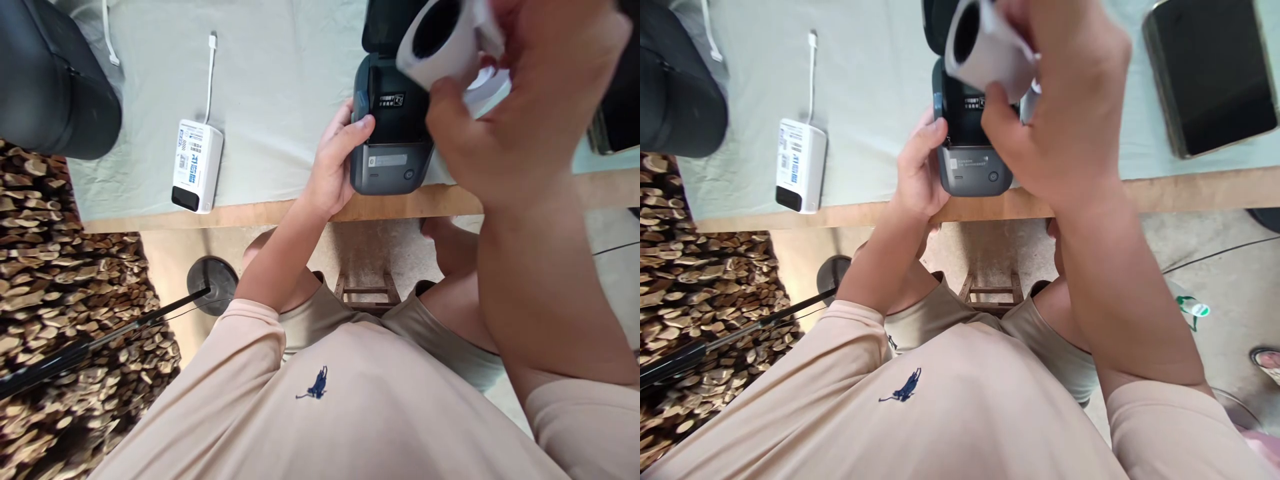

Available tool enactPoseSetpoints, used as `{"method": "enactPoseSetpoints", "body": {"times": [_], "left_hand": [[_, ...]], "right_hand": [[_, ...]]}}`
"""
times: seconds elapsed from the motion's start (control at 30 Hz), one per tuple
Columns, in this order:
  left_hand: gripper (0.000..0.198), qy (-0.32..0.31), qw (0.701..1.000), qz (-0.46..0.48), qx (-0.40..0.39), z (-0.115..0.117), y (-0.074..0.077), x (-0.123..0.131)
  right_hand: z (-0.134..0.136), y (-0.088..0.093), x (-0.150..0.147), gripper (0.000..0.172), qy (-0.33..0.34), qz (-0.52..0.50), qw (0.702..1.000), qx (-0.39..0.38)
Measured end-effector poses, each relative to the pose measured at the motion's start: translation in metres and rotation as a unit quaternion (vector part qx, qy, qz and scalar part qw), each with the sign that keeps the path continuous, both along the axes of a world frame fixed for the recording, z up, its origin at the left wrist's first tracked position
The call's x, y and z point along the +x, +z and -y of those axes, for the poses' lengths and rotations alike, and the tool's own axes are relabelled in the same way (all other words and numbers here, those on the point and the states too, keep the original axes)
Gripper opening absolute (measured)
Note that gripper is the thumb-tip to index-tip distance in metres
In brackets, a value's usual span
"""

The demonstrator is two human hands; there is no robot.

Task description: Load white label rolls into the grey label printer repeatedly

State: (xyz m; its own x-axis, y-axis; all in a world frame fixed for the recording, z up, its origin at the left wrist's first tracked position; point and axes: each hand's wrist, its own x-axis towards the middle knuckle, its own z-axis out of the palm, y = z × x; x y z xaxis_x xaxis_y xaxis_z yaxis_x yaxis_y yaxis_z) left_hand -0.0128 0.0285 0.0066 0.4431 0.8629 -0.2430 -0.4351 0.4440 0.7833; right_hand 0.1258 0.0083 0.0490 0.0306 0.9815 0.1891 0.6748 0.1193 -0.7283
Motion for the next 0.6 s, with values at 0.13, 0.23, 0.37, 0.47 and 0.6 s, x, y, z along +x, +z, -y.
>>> {"method": "enactPoseSetpoints", "body": {"times": [0.13,0.23,0.37,0.47,0.6], "left_hand": [[0.026,0.003,0.997,-0.073,-0.010,0.000,0.004,0.001],[0.028,0.000,0.995,-0.100,0.021,0.000,0.004,0.004],[0.022,-0.013,0.997,-0.072,0.034,0.000,0.002,0.004],[0.021,-0.003,1.000,-0.025,0.001,0.000,-0.003,0.001],[0.032,0.006,0.999,0.005,-0.036,-0.002,-0.007,-0.002]], "right_hand": [[0.000,-0.002,-0.002,0.045,0.031,0.131,0.991,0.011],[-0.005,-0.010,0.000,0.038,0.025,0.180,0.983,0.000],[-0.009,-0.020,0.001,0.025,0.009,0.202,0.979,0.007],[-0.008,-0.023,0.002,0.024,-0.009,0.203,0.979,0.026],[-0.005,-0.019,0.000,0.026,0.009,0.218,0.975,0.036]]}}
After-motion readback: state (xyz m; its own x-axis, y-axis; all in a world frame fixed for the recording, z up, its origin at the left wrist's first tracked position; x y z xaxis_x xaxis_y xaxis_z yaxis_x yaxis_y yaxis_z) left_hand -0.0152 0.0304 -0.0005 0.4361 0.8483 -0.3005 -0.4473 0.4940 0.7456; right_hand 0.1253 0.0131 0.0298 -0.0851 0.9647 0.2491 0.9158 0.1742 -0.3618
